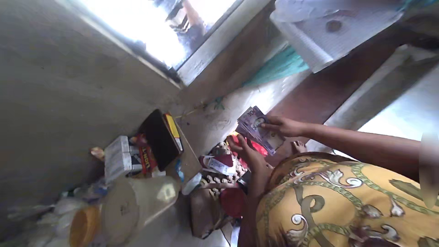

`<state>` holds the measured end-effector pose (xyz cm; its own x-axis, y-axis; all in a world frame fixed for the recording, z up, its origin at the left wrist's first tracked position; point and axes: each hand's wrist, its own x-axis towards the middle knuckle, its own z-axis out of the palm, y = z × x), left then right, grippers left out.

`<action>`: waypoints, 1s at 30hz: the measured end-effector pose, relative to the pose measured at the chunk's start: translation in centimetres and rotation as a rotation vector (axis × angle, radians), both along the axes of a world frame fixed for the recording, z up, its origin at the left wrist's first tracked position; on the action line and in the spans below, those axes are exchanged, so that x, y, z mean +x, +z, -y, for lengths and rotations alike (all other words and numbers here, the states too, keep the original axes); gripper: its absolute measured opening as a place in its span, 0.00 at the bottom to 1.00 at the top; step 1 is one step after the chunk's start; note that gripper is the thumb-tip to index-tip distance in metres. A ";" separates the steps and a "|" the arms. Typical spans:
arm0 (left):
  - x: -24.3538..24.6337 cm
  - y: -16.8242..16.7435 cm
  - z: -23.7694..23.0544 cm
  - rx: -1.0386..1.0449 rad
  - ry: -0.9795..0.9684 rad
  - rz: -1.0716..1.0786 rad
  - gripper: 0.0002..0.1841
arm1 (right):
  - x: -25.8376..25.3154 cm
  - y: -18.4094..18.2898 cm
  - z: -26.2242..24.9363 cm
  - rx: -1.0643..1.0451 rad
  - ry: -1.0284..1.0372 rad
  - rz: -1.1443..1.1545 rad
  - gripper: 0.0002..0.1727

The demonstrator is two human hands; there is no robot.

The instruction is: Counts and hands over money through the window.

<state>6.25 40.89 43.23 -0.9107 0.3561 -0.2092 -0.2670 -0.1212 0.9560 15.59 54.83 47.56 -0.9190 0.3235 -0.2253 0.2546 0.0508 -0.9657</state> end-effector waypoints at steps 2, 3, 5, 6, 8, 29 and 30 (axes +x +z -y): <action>0.5 1.2 -0.4 0.007 -0.060 0.149 0.30 | 0.6 0.5 -0.9 0.044 -0.045 -0.052 0.19; 0.8 2.2 -0.6 -0.024 -0.167 0.259 0.32 | 1.0 0.9 -1.3 0.064 -0.048 -0.057 0.19; 1.4 3.2 -0.8 -0.020 -0.467 0.308 0.37 | 1.6 1.4 -2.0 0.119 -0.004 -0.034 0.22; 1.5 3.4 -0.9 -0.006 -0.550 0.237 0.32 | 1.8 1.6 -2.3 0.143 0.035 -0.013 0.25; 1.7 3.7 -2.1 -0.016 -0.500 0.115 0.23 | 2.1 2.3 -2.6 0.163 0.103 0.043 0.28; 1.1 4.7 -6.1 -0.004 -0.447 -0.218 0.16 | 3.5 2.3 -3.5 -0.208 -0.234 -0.024 0.16; 0.9 4.0 -5.8 0.002 -0.463 -0.420 0.14 | 3.6 2.5 -3.6 -0.256 -0.244 -0.042 0.15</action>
